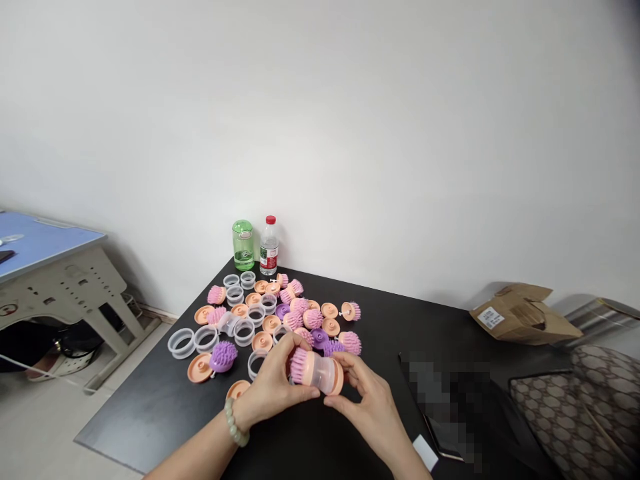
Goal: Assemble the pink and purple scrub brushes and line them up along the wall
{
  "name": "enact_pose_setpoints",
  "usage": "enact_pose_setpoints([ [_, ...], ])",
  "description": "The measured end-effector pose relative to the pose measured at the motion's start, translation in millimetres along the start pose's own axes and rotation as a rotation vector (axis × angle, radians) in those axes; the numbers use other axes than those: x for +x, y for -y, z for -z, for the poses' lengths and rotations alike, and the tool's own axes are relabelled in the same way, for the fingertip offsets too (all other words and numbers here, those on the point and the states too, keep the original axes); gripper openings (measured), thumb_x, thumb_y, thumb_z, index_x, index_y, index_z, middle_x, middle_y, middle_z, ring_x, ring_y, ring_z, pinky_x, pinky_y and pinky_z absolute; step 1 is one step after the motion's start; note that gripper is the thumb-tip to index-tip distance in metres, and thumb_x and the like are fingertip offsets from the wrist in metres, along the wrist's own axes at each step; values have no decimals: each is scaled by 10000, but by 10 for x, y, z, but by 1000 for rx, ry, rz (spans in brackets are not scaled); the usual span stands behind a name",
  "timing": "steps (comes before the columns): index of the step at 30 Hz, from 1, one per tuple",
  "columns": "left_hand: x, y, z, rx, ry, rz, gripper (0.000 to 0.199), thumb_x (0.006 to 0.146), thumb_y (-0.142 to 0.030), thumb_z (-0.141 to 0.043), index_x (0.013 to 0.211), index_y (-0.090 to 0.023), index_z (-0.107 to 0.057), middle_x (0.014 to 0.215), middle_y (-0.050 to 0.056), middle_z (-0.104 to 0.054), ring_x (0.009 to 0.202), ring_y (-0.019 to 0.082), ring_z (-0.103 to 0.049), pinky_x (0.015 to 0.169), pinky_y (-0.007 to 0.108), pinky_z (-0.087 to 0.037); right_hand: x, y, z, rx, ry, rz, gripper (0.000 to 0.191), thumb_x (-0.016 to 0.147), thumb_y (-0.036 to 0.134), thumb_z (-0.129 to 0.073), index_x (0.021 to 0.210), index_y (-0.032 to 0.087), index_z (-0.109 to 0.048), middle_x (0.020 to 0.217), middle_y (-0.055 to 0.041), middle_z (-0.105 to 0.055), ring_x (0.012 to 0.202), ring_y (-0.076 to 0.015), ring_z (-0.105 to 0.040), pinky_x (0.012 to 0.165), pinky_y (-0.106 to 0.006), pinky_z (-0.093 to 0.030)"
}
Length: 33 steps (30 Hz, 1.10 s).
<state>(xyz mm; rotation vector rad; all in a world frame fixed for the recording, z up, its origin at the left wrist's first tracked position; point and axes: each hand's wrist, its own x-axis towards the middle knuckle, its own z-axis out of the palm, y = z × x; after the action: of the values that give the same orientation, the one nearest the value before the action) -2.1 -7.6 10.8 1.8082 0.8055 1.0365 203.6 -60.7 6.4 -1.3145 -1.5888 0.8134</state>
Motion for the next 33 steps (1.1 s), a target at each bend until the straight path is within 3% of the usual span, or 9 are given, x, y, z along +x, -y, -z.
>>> enact_pose_setpoints([
  [3, -1, -4, 3, 1, 8, 2, 589, 701, -621, -787, 1028, -201, -535, 1008, 39, -545, 911, 229, -519, 812, 330, -405, 5, 20, 8, -21, -13, 36, 457, 663, 74, -818, 1046, 274, -670, 957, 19, -720, 851, -192, -687, 800, -281, -567],
  [9, -8, 31, -6, -31, -1, -5, 587, 687, -631, -793, 992, -198, -540, 976, 32, -539, 871, 212, -496, 772, 308, -392, 21, 56, 21, -75, -83, 195, 446, 682, 180, -872, 1085, 282, -710, 998, -1, -735, 734, -172, -677, 690, -253, -591],
  [18, -15, 135, -26, -143, -36, 14, 601, 620, -563, -872, 981, -193, -564, 963, 27, -564, 853, 200, -518, 742, 282, -401, 15, -8, -6, -166, -150, 380, 466, 794, 457, -798, 1211, 269, -709, 1076, -67, -758, 778, -209, -733, 721, -291, -634],
  [24, -11, 152, -31, -178, -37, 45, 612, 589, -527, -902, 972, -194, -560, 946, 18, -574, 829, 189, -528, 722, 272, -404, 26, -28, -31, -226, -199, 470, 483, 823, 496, -754, 1230, 242, -699, 1063, -85, -758, 775, -207, -746, 718, -285, -640],
  [29, 3, 160, -38, -270, 4, 85, 666, 554, -565, -907, 968, -195, -538, 940, 12, -567, 795, 174, -523, 697, 264, -396, 26, -26, -31, -303, -220, 542, 511, 859, 536, -692, 1249, 205, -674, 1079, -108, -753, 921, -240, -744, 794, -294, -621],
  [33, -5, 124, -55, -246, 13, 31, 688, 545, -597, -900, 975, -197, -541, 965, 26, -573, 823, 190, -530, 725, 284, -403, 12, 45, -39, -290, -153, 509, 438, 960, 533, -555, 1196, 180, -661, 955, -89, -741, 817, -209, -725, 703, -272, -594],
])
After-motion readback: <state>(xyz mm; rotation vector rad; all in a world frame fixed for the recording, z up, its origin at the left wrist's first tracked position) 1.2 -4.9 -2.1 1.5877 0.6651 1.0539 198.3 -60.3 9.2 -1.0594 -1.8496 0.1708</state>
